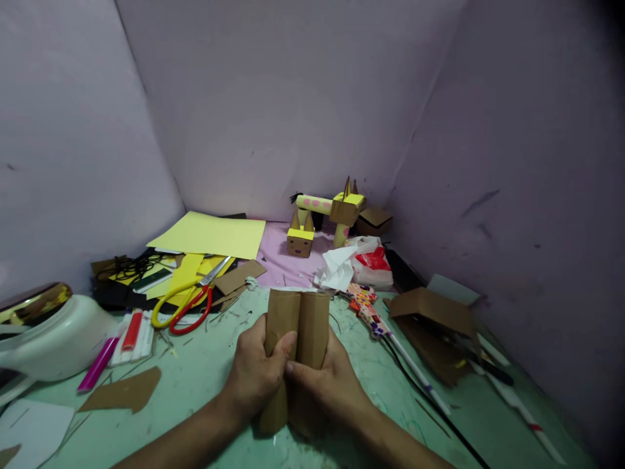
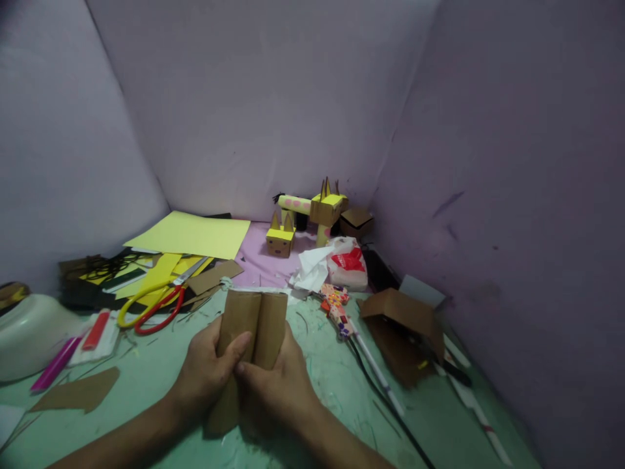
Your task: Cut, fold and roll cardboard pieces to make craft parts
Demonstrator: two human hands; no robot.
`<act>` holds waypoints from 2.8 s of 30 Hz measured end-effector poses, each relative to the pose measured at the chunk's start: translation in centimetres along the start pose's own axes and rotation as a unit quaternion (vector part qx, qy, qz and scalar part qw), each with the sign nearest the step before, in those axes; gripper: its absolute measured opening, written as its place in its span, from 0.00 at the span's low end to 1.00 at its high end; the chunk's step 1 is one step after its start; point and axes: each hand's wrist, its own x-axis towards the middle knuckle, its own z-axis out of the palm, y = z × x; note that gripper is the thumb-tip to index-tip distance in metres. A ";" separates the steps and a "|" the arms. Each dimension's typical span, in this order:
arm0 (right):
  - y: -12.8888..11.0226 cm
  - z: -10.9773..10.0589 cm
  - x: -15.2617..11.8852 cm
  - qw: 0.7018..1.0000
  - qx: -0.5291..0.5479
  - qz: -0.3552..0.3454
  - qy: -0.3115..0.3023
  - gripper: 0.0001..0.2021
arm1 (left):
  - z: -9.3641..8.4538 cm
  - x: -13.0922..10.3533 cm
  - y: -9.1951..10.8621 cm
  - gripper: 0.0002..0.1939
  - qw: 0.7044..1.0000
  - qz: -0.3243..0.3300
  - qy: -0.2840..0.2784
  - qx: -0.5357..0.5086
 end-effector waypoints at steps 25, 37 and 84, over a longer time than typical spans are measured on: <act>-1.4 -0.8 0.3 0.984 -0.168 -0.004 0.053 0.25 | -0.5 -0.2 0.3 0.12 0.999 0.005 0.024 0.031; -2.7 -1.1 0.2 0.991 -0.122 -0.040 0.033 0.18 | -0.8 0.0 0.3 0.13 0.996 0.064 0.054 0.037; -4.3 -3.8 2.3 0.676 -0.679 -0.211 -0.194 0.18 | -1.7 1.3 1.6 0.17 0.840 0.165 -0.263 0.444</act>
